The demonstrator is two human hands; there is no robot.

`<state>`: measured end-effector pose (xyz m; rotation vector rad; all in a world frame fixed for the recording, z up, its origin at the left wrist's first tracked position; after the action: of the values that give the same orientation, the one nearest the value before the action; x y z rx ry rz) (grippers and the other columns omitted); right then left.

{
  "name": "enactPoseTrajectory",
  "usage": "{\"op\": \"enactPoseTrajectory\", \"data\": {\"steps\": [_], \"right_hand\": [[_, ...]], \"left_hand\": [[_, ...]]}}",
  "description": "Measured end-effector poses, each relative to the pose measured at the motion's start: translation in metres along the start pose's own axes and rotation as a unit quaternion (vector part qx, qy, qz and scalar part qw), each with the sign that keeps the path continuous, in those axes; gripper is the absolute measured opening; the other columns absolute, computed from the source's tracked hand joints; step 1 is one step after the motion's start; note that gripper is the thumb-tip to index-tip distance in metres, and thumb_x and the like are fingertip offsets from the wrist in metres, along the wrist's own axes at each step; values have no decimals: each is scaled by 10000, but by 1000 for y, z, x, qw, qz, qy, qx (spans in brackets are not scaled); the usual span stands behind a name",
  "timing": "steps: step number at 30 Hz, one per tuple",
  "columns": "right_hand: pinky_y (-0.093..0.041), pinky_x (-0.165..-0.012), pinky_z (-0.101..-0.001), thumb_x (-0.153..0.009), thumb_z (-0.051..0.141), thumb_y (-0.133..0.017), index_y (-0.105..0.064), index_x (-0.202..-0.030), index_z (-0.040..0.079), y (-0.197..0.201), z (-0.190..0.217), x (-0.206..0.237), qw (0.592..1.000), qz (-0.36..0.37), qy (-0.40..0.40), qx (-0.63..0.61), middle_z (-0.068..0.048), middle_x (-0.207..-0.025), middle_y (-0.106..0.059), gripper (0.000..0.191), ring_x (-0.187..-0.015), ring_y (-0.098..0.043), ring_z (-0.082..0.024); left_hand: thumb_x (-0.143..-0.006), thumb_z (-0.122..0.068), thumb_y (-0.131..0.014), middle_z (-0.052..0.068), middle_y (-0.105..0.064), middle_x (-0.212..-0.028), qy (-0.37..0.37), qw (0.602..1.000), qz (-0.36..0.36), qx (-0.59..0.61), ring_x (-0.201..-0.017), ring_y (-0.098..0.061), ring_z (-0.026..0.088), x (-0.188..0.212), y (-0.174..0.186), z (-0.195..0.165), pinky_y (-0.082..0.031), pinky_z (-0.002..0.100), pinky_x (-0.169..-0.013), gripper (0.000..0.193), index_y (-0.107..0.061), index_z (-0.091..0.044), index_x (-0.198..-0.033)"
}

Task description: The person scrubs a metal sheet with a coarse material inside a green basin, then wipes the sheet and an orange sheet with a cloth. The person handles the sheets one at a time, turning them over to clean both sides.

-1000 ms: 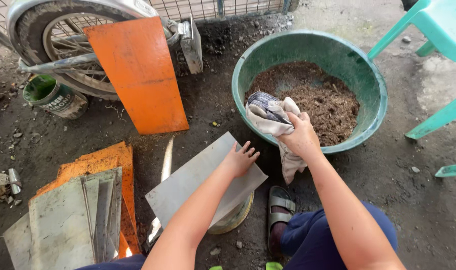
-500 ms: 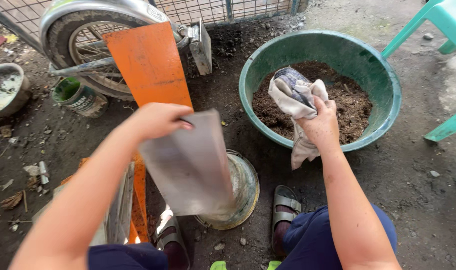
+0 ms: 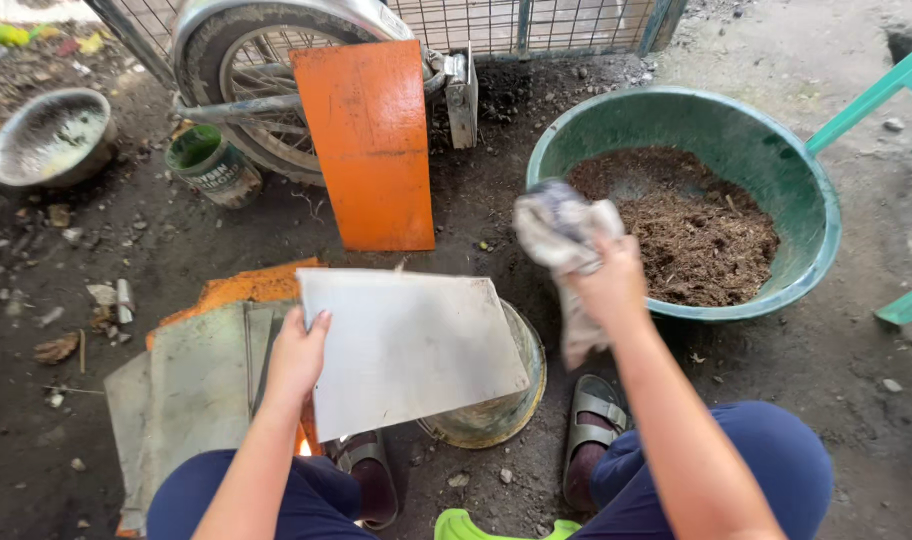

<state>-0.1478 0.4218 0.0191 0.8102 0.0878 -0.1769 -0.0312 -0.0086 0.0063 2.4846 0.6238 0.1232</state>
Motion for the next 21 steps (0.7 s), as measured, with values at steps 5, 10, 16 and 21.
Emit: {"op": "enactPoseTrajectory", "data": {"steps": [5, 10, 16, 21], "right_hand": [[-551, -885, -558, -753, 248, -767, -694, -1312, 418, -103, 126, 125, 961, 78, 236, 117, -179, -1371, -517, 589, -1151, -533, -433], [-607, -739, -554, -838, 361, -712, -699, -1206, 375, -180, 111, 123, 927, 209, 224, 217, -179, -1414, -479, 369, -1304, -461, -496], [-550, -807, -540, -846, 204, -695, -726, -1208, 275, -167, 3, 4, 944, 145, 75, 286, -100, -1360, -509, 370, -1179, -493, -431], [-553, -822, -530, -870, 248, -655, -758, -1170, 251, -149, 65, -30, 962, 88, 104, 236, -130, -1276, -563, 318, -1137, -510, -461]], "left_hand": [[-1022, -385, -590, 276, -713, -1081, 141, 986, -21, -84, -1033, -681, 424, 28, -6, 64, -506, 472, -883, 425, -601, 22, -1142], [-1004, -340, -594, 240, -725, -1067, 134, 990, -49, -15, -1005, -700, 383, 37, -14, 97, -507, 444, -891, 370, -595, -4, -1158], [-980, -343, -585, 221, -723, -1070, 142, 989, -39, 22, -1000, -695, 388, 38, -19, 103, -501, 458, -877, 364, -597, -43, -1185], [-997, -376, -583, 263, -704, -1045, 163, 983, -60, -58, -1015, -645, 480, 33, -24, 88, -491, 533, -865, 368, -573, -20, -1090]]}}
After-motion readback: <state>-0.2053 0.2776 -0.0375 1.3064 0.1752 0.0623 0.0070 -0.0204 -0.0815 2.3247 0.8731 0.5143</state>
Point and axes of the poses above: each hand's wrist, its own x-axis away from the middle knuckle, its own y-axis out of the back of the hand, z = x × y, the point moved 1 cm from there along -x, towards the middle knuckle
